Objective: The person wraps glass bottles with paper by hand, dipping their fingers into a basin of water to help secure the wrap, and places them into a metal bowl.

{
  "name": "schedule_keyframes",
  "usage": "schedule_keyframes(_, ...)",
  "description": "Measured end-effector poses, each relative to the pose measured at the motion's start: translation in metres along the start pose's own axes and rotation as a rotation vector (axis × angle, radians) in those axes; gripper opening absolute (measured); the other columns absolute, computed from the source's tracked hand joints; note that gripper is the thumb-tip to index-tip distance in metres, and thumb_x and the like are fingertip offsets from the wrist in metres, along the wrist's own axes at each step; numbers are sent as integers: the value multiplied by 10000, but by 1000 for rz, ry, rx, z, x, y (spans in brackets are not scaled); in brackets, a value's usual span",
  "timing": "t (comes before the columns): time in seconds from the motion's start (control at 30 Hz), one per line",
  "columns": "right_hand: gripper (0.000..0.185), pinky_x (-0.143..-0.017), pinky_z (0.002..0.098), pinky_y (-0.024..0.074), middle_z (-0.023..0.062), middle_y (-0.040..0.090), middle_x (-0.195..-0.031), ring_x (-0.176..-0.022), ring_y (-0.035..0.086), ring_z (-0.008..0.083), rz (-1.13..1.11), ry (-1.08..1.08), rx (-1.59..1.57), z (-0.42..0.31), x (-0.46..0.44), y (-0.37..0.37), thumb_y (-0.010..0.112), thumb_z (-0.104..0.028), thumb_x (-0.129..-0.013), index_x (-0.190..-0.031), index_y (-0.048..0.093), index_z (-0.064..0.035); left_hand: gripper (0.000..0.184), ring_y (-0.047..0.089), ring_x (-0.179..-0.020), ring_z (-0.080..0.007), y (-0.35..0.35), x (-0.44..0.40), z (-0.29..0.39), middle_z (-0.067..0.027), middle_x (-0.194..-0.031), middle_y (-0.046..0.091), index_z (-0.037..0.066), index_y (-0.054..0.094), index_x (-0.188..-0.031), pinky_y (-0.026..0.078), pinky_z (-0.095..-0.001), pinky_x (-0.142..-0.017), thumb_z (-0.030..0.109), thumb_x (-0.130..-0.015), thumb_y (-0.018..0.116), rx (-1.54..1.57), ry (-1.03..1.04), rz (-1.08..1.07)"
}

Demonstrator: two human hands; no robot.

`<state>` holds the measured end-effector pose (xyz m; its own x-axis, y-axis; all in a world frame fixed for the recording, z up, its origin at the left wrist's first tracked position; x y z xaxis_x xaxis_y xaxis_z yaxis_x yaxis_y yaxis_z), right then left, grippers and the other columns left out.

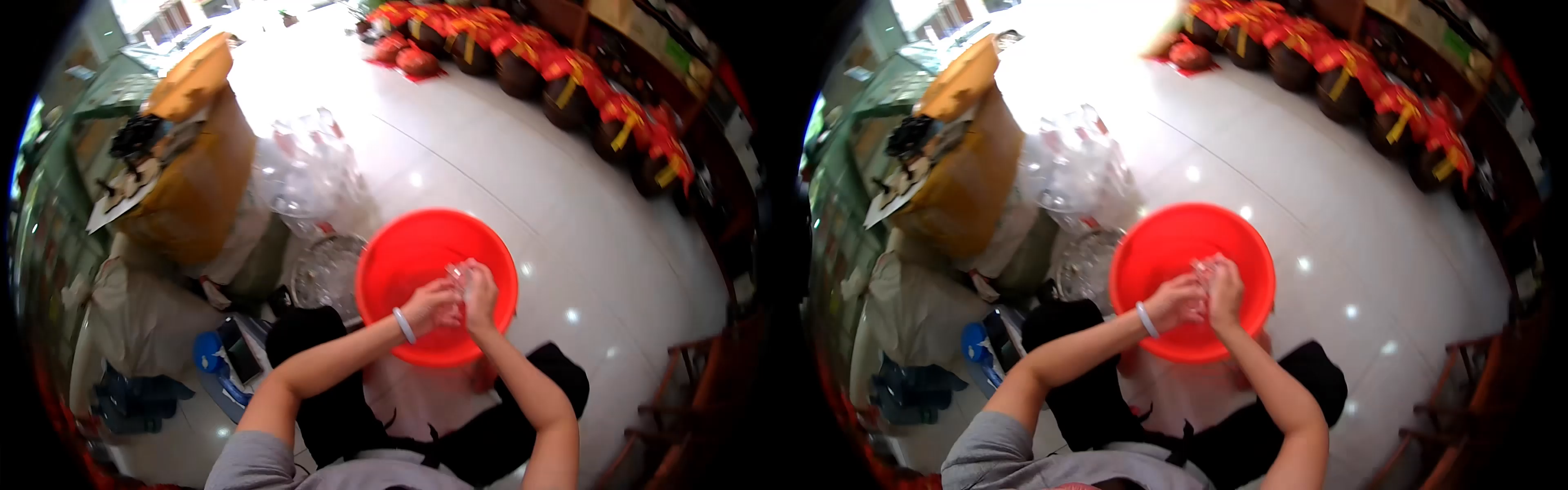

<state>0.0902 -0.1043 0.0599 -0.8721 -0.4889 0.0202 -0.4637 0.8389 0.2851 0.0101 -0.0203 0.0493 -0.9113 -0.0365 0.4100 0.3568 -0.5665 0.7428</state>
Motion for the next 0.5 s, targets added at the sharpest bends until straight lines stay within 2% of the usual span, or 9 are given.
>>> schedule_keyframes(0.1,240,-819,288,456,93,553,-1001,-905,553,163,-55,-94,45,8,-1,-1,340,-132,-940,-1025,515,8,323,610,-717,-144,3,4,9,-59,-888,586,57,495,-1130,558,-308,-580,69,-819,580,-185,63,87)
schedule_keyframes(0.17,240,-830,286,445,92,557,-1003,-907,549,157,-60,-25,22,4,4,-2,353,-127,-929,-1014,532,9,289,611,-715,-147,3,5,9,-57,-862,583,38,511,-1101,555,-310,-567,85,-824,575,-243,111,117)
schedule_keyframes(0.3,241,-825,275,440,93,566,-993,-899,548,150,-76,14,4,-6,2,-3,371,-116,-911,-994,557,12,260,616,-708,-167,4,5,15,-58,-824,580,18,529,-1067,550,-310,-548,116,-829,572,-202,56,145)
schedule_keyframes(0.37,243,-800,262,442,84,584,-945,-876,554,139,-120,-82,97,-9,-3,-7,384,-108,-896,-953,585,18,255,610,-649,-175,6,7,18,-53,-764,579,14,563,-1030,536,-313,-524,143,-813,600,-193,30,121)
schedule_keyframes(0.4,249,-772,255,446,71,594,-893,-846,559,137,-113,-27,48,-15,-1,-7,389,-108,-893,-923,599,22,249,622,-627,-214,5,9,20,-84,-772,598,-5,559,-1006,536,-318,-524,167,-827,578,-193,37,73)
schedule_keyframes(0.43,249,-772,255,446,71,594,-893,-846,559,137,-103,-23,47,-18,-2,-8,389,-108,-893,-923,599,22,249,622,-627,-214,2,9,22,-84,-772,598,-5,559,-1006,536,-318,-524,167,-827,578,-194,27,71)
schedule_keyframes(0.5,254,-748,252,452,69,602,-886,-836,563,132,-115,-8,85,-23,-4,-12,398,-117,-893,-928,605,25,284,622,-610,-232,-4,9,24,-127,-790,616,-24,556,-1006,534,-319,-522,208,-841,555,-135,-79,-73)
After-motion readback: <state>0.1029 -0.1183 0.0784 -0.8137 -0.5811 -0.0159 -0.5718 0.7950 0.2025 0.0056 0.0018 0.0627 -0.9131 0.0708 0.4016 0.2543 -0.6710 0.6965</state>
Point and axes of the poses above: each hand's wrist, its own x-axis away from the middle knuckle, its own y-axis out of the palm, z = x × y, the point moved 2 cm from there along -x, towards the middle knuckle
